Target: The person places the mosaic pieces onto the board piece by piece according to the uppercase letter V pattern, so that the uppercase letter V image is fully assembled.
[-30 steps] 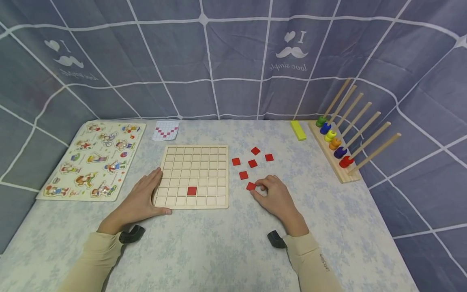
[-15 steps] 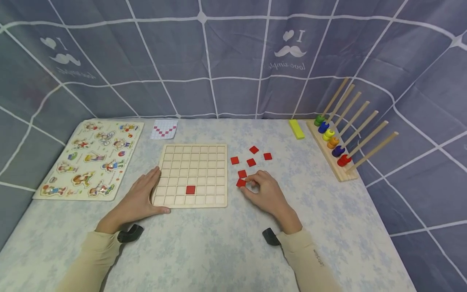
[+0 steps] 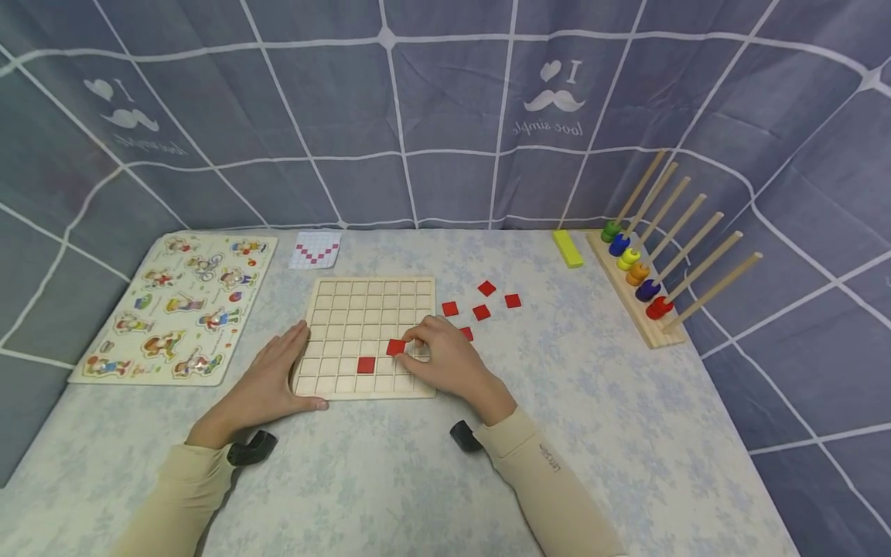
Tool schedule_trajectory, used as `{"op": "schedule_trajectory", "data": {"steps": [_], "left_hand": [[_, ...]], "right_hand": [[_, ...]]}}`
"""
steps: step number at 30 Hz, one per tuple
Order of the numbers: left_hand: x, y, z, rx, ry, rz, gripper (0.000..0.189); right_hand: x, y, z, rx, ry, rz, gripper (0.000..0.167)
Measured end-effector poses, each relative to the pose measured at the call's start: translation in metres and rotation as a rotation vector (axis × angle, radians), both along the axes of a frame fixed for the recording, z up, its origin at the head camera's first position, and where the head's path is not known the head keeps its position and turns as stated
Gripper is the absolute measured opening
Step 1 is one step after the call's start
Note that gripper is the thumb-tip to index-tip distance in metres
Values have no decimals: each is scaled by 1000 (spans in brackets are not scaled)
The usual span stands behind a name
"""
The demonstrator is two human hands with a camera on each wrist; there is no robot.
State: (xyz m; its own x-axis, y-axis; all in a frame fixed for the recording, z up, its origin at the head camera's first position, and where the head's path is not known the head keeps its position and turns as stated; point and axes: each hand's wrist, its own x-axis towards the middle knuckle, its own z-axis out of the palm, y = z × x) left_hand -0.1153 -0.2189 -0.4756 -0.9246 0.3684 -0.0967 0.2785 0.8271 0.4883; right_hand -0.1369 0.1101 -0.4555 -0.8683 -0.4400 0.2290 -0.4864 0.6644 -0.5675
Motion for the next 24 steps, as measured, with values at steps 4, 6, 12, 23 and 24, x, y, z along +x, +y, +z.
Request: {"op": "schedule_trajectory", "data": {"steps": [4, 6, 12, 23, 24], "left_hand": [[0, 1, 0, 10, -7, 2, 140], [0, 1, 0, 7, -4, 4, 140], [-1, -1, -1, -6, 4, 0, 140], [1, 0, 1, -4, 0, 3, 139], [1, 1, 1, -4, 0, 3, 138]], "right_hand": [[-6, -21, -5, 3, -15, 21, 22], [-10, -31, -7, 2, -14, 32, 22], [-16, -53, -6, 69, -32, 54, 23], [-22, -75, -4, 216, -26, 93, 25], [-22, -77, -4, 229, -23, 94, 26]]}}
